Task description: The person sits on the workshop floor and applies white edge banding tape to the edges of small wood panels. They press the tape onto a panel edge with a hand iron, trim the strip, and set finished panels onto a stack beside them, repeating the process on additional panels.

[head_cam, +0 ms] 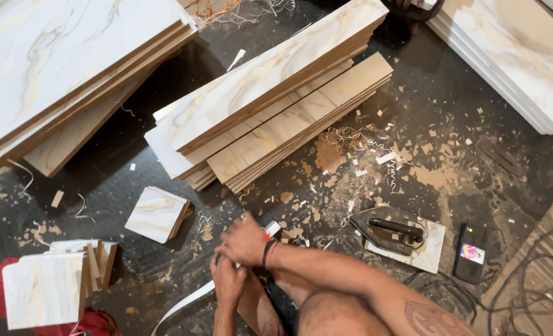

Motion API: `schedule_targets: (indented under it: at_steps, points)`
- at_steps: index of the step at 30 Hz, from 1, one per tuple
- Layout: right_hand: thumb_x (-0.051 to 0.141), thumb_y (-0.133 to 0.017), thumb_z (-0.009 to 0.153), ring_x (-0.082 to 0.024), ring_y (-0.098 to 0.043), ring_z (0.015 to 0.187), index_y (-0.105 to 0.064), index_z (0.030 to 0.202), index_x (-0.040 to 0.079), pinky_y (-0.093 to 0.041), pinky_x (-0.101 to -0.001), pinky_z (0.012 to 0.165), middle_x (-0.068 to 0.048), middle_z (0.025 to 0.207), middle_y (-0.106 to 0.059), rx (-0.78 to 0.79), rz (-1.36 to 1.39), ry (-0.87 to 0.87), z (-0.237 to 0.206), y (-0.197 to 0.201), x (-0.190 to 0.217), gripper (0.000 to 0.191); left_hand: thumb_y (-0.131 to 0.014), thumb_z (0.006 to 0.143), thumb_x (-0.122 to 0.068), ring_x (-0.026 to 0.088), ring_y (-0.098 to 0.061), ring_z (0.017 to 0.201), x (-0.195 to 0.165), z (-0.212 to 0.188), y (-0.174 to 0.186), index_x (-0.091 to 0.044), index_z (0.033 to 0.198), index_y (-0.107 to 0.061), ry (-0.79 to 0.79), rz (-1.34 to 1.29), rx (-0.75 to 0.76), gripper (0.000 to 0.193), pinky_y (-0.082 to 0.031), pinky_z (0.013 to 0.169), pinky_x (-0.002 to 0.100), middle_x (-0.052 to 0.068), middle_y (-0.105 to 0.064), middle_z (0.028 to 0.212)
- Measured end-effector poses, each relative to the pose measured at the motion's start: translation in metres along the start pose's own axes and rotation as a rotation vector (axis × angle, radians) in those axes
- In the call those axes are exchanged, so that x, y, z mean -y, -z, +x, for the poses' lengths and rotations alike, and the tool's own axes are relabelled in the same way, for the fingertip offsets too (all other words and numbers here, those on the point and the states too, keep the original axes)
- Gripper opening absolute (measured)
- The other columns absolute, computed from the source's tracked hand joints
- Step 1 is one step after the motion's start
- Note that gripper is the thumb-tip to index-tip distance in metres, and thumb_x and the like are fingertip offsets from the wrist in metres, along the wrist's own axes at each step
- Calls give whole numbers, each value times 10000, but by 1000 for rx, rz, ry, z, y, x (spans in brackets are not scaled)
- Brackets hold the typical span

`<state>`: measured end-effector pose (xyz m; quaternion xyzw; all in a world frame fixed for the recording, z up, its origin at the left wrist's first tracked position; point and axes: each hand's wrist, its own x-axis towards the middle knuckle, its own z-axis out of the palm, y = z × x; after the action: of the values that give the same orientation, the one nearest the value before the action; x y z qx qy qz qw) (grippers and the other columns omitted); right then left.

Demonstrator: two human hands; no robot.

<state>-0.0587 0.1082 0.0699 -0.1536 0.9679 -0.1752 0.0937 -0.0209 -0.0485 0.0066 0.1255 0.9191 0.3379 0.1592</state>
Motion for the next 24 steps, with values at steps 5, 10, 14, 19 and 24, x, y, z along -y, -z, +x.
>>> schedule_targets:
  at_steps: [5,10,14,19,24]
  points:
    - [604,-435,991,-338,-622,1053,-739,1049,83,-324,-562,988,-183,995,-739,4,-19,-48,0,8,-9,606,-742,753,-206,298,-612,1186,-3,2,3,-71,1073,-726,-11,-25,-8,347,-270,1184,487,138,-725,1133]
    - [626,-367,1015,-327,-620,1097,-719,1116,67,-350,-539,992,-214,1101,-719,76,-40,-246,-10,17,-66,668,-763,802,-238,250,-620,1206,-23,-1,15,-133,1080,-737,45,-81,-9,298,-236,1185,511,53,-738,1202]
    - [638,-377,991,-343,-633,1097,-738,1151,118,-438,-551,1019,-202,1107,-719,159,434,-410,-14,7,-84,653,-761,738,-198,240,-618,1221,-33,0,21,-158,1116,-739,2,-35,-14,381,-239,1189,510,37,-732,1227]
    - [625,-255,1060,-295,-661,1104,-703,1208,137,-328,-658,1104,-160,1096,-733,302,114,-340,-1,2,-75,679,-799,743,-241,242,-624,1205,-21,4,14,-168,1095,-766,117,-42,24,361,-232,1199,479,60,-733,1202]
    - [604,-333,991,-376,-649,1096,-697,1220,212,-298,-738,1025,-156,1124,-727,114,-66,80,0,-8,-12,582,-731,698,-155,286,-633,1196,4,4,0,-53,1009,-783,-25,-50,8,332,-320,1170,433,132,-761,1097]
